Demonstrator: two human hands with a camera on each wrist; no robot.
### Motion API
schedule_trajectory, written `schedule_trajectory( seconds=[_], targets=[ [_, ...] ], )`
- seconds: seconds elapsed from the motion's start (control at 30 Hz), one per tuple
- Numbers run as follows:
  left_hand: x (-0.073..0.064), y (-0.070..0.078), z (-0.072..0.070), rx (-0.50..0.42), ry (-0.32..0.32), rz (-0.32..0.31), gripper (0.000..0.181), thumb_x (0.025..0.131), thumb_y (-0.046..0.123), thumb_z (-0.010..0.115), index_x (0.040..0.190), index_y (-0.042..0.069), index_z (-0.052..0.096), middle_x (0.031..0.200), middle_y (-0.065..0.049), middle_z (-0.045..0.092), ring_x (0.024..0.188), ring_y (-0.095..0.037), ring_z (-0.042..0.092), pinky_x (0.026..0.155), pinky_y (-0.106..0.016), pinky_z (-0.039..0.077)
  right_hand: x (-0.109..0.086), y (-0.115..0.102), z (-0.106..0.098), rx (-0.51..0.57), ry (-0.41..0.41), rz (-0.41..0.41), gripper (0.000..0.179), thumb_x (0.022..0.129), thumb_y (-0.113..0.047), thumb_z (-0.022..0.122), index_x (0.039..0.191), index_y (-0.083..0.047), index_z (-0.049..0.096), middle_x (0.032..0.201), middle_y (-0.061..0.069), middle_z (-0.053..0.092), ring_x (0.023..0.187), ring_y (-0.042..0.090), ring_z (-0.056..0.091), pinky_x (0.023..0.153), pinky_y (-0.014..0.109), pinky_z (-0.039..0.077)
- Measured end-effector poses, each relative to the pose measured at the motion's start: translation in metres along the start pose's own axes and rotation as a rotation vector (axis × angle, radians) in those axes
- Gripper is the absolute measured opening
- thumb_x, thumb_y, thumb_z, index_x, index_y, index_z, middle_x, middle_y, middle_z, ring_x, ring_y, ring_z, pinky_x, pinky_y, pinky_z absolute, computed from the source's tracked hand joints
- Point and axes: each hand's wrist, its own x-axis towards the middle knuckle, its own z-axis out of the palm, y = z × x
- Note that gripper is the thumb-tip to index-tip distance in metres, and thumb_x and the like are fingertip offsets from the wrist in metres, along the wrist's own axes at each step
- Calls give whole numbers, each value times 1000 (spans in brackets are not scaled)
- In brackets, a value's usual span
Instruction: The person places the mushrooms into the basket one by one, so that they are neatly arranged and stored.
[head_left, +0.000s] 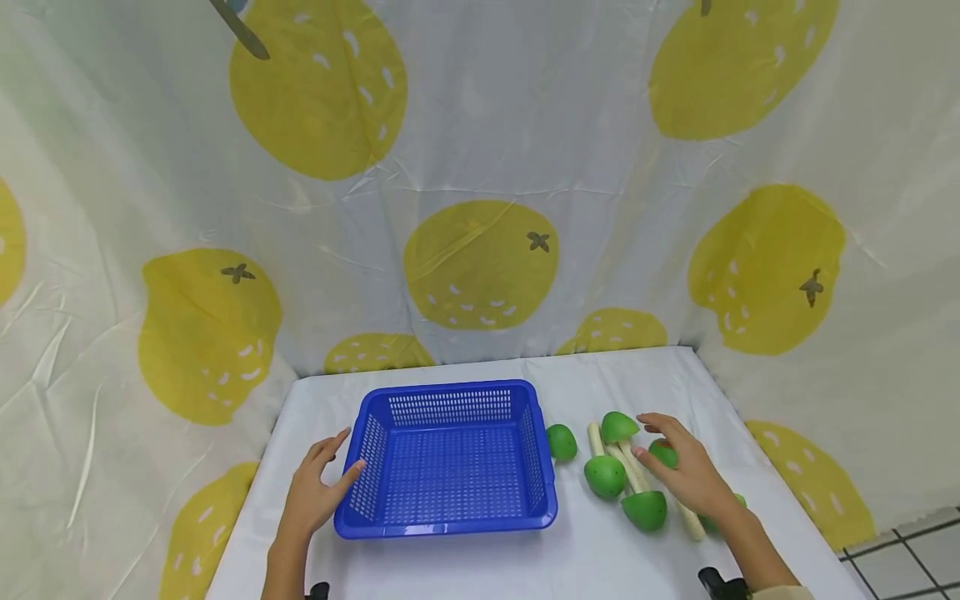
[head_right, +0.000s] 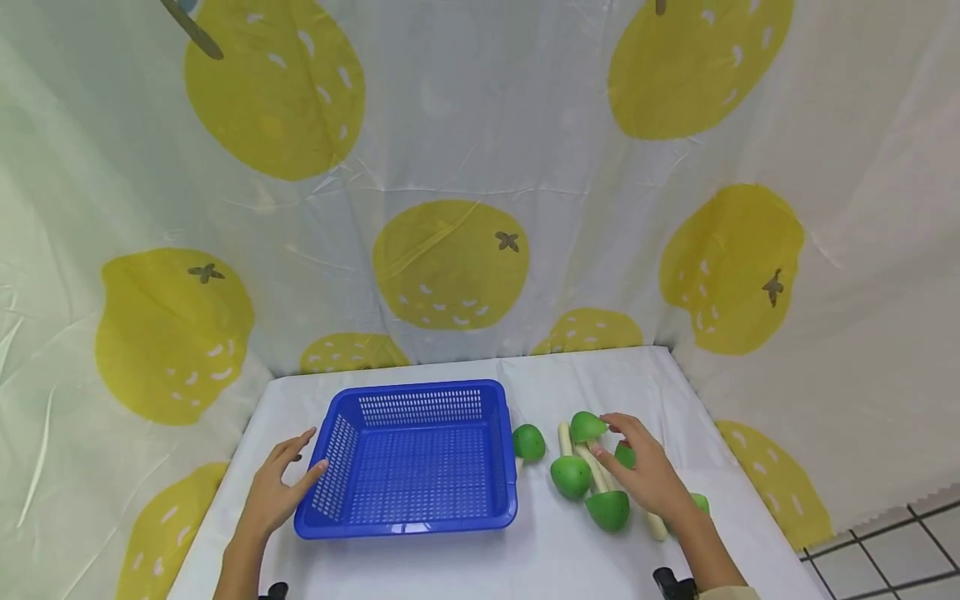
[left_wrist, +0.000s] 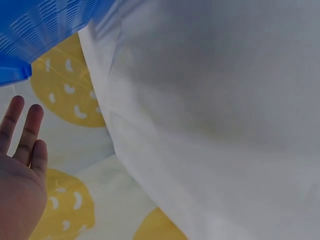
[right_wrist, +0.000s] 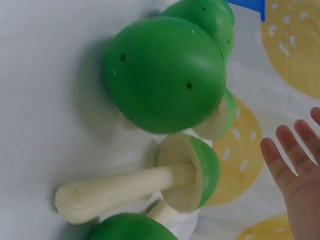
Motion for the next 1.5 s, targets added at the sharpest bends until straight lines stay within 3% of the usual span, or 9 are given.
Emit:
schedule_trajectory(
  seconds=[0.13,0.23,0.5,0.63,0.77,0.93,1.1,1.23,1.5],
  targets=[
    [-3,-2,6,-22,3,-3,66,96,51,69,154,25,50,146,-14,56,117,-34,61,93,-57,51,-2,-8,9,32,-3,23,48,100,-23,69,145,-14,53,141,8,58,122,14,57,93,30,55],
    [-5,-4,10,-49,15,2,63,96,47,70,152,24,53,139,-11,61,110,-28,61,90,-51,51,-3,-13,17,76,3,40,47,100,-23,69,144,-12,54,140,10,59,119,24,60,94,27,54],
    [-6,-3,15,-91,40,9,51,97,31,73,146,21,60,126,-5,70,98,-16,59,95,-48,51,-5,-20,44,187,30,15,43,100,-15,69,139,-1,56,132,12,62,113,28,64,91,31,57],
    [-8,-2,16,-96,48,1,48,98,27,72,144,21,62,125,-2,70,96,-12,58,99,-48,51,-7,-21,56,241,34,11,43,99,-14,70,138,-2,57,133,15,62,113,32,65,91,29,57],
    [-9,-3,15,-92,63,10,47,98,23,72,143,21,63,122,-1,71,94,-9,58,100,-50,52,-9,-22,66,298,33,47,41,98,-16,71,136,-7,59,133,14,63,115,31,66,91,27,57],
    [-10,-5,15,-91,79,26,46,97,20,73,142,19,65,122,-2,71,91,-7,58,99,-50,53,-12,-23,80,340,67,60,34,96,-10,73,128,-3,63,124,17,67,108,30,69,89,19,56],
    [-12,-5,16,-95,84,21,45,97,19,73,141,18,65,124,-3,70,92,-9,57,99,-52,52,-15,-29,94,345,101,25,27,95,-3,73,120,3,66,114,18,71,97,17,72,85,17,56],
    [-12,-5,16,-102,84,22,45,98,19,72,142,18,64,123,-3,70,92,-9,57,99,-51,53,-16,-37,101,341,138,54,24,93,1,72,116,6,68,111,19,72,95,6,71,85,18,56],
    [-11,-5,18,-108,84,3,44,99,20,71,142,19,64,126,-4,69,93,-8,56,99,-49,53,-20,-47,117,320,147,88,23,91,8,71,114,7,69,109,21,73,95,22,75,85,21,58]
  ],
)
